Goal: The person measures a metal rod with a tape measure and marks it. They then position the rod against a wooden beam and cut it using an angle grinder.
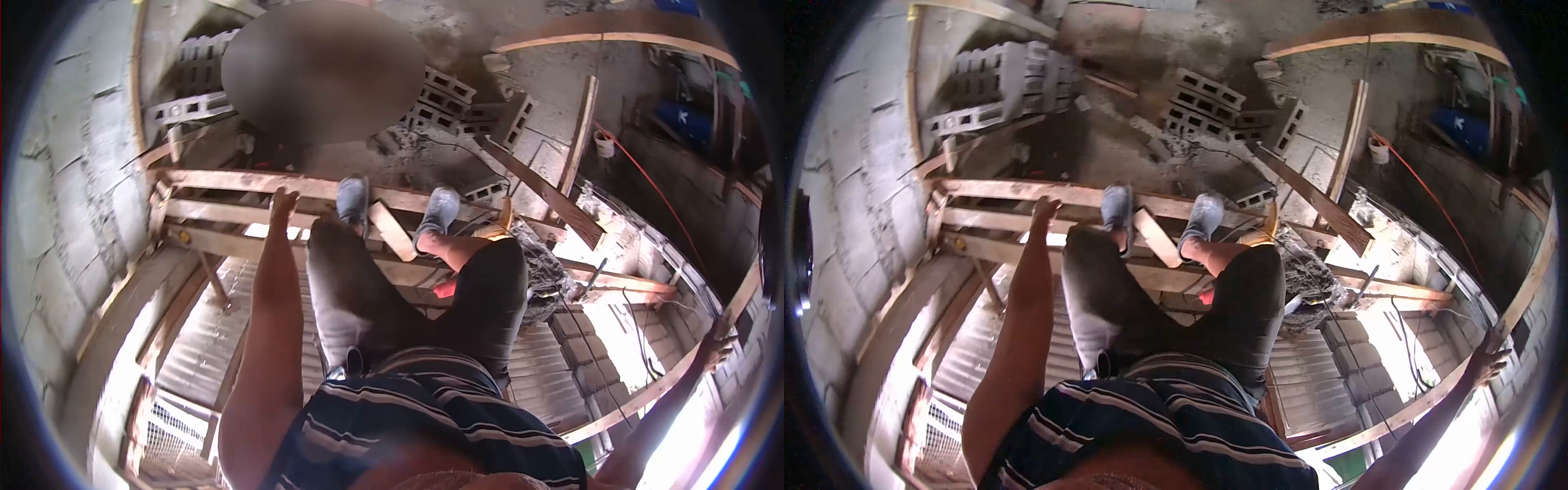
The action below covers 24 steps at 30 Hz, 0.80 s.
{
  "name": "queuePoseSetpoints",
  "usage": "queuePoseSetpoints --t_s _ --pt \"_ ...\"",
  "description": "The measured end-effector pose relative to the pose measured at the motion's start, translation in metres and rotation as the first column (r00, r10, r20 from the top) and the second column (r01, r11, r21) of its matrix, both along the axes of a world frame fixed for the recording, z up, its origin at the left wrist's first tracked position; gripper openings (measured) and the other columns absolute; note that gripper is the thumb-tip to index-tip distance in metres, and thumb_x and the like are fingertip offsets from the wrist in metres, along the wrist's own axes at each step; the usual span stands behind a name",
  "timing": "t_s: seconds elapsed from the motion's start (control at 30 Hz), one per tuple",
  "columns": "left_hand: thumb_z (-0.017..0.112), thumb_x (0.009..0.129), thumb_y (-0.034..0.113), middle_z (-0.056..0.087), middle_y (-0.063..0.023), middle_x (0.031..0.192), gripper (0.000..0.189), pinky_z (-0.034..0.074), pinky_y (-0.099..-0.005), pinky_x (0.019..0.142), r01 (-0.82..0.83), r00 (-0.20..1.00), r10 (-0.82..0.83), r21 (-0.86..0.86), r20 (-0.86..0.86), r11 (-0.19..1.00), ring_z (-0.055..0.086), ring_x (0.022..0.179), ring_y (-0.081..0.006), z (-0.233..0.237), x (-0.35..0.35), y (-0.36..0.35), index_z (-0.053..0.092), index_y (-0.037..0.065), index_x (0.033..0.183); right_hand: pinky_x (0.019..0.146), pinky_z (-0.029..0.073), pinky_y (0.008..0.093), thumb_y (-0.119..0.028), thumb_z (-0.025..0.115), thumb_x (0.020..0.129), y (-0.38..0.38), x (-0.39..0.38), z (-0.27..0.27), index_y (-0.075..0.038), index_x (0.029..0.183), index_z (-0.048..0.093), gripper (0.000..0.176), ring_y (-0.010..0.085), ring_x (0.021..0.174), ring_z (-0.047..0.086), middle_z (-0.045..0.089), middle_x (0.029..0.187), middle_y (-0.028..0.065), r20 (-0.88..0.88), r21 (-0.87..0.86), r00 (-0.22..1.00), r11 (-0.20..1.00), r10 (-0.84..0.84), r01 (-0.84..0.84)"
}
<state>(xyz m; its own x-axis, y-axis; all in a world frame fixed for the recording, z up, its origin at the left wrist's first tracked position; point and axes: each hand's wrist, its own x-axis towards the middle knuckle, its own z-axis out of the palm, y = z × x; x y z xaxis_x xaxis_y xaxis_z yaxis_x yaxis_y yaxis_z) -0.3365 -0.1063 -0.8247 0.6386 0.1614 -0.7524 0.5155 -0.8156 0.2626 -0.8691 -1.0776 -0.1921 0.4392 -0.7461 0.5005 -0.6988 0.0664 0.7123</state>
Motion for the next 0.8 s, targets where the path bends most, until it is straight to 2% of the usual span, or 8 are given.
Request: queuePoseSetpoints --t_s 0.07,0.2,0.27,0.3,0.4,0.53,0.6,0.8 --pt "0.077 0.074 0.037 0.070 -0.0244 0.114 0.091 0.054 -0.0414 0.093 -0.063 0.996 0.064 -0.018 0.059 0.998 0.068 0.106 -0.0322 -0.102 -0.011 0.054 0.043 -0.013 0.143 0.103 0.035 0.0764 -0.086 0.040 0.088 0.045 0.021 0.001 -0.024 0.162 0.025 0.098 0.0475 0.143 0.039 0.035 0.158 0.0268 -0.050 -0.073 0.987 0.986 -0.156 0.152" --pt "0.085 0.074 0.039 0.063 -0.0267 0.129 0.092 0.056 -0.0500 0.089 -0.095 0.995 0.101 0.167 -0.025 0.981 0.065 0.110 -0.0350 -0.127 -0.002 0.042 0.046 -0.001 0.147 0.105 0.037 0.0714 -0.090 0.041 0.084 0.048 -0.015 0.002 -0.027 0.163 0.020 0.103 0.0501 0.139 0.042 0.038 0.156 0.0243 0.043 0.113 0.905 0.902 -0.424 0.417" --pt "0.087 0.073 0.042 0.059 -0.0273 0.134 0.094 0.056 -0.0576 0.085 -0.035 0.982 0.030 -0.024 -0.188 0.999 0.065 0.109 -0.0398 -0.176 0.000 0.062 0.047 0.000 0.146 0.105 0.038 0.0698 -0.087 0.044 0.085 0.062 0.001 -0.006 -0.027 0.163 0.016 0.103 0.0539 0.135 0.045 0.039 0.153 0.0302 -0.209 -0.021 0.840 0.861 -0.500 0.507" --pt "0.086 0.074 0.048 0.058 -0.0265 0.133 0.091 0.056 -0.0607 0.082 -0.195 0.977 0.188 -0.065 -0.097 0.979 0.064 0.105 -0.0428 -0.165 -0.012 0.049 0.050 0.003 0.144 0.105 0.038 0.0698 -0.087 0.044 0.085 0.062 -0.010 -0.008 -0.027 0.163 0.016 0.103 0.0539 0.135 0.045 0.039 0.153 0.0302 -0.208 -0.032 0.834 0.856 -0.511 0.516" --pt "0.077 0.078 0.061 0.057 -0.0257 0.128 0.083 0.055 -0.0588 0.084 -0.475 0.804 0.449 0.035 -0.389 0.880 0.060 0.107 -0.0404 -0.178 -0.021 0.039 0.055 0.015 0.144 0.105 0.040 0.0687 -0.086 0.047 0.085 0.045 -0.032 -0.006 -0.025 0.164 0.015 0.104 0.0556 0.133 0.046 0.042 0.151 0.0315 -0.036 -0.096 0.953 0.950 -0.302 0.298" --pt "0.077 0.078 0.063 0.057 -0.0110 0.136 0.083 0.051 -0.0578 0.089 -0.599 0.787 0.504 -0.243 -0.356 0.763 0.057 0.114 -0.0362 -0.160 -0.024 -0.002 0.055 0.018 0.144 0.103 0.045 0.0574 -0.067 0.057 0.095 -0.003 -0.077 0.027 -0.024 0.163 0.023 0.087 0.0398 0.125 0.058 0.051 0.146 0.0221 0.140 -0.002 0.966 0.976 -0.217 0.219" --pt "0.077 0.085 0.048 0.063 -0.0022 0.090 0.034 0.049 -0.0482 0.061 -0.703 0.711 0.638 -0.284 -0.297 0.652 0.060 0.076 -0.0251 -0.201 -0.036 -0.006 0.067 0.017 0.093 0.103 0.045 0.0571 -0.067 0.057 0.095 0.000 -0.071 0.035 -0.024 0.163 0.023 0.088 0.0396 0.125 0.058 0.051 0.146 0.0213 0.121 -0.023 0.981 0.988 -0.150 0.153" --pt "0.078 0.084 0.047 0.063 -0.0046 0.093 0.037 0.049 -0.0483 0.063 -0.738 0.674 0.685 -0.294 -0.276 0.608 0.060 0.079 -0.0264 -0.227 -0.049 -0.018 0.066 0.014 0.097 0.105 0.044 0.0561 -0.068 0.058 0.093 0.001 -0.065 0.041 -0.023 0.163 0.023 0.089 0.0391 0.124 0.058 0.051 0.147 0.0189 0.053 -0.013 0.998 0.999 -0.035 0.036"
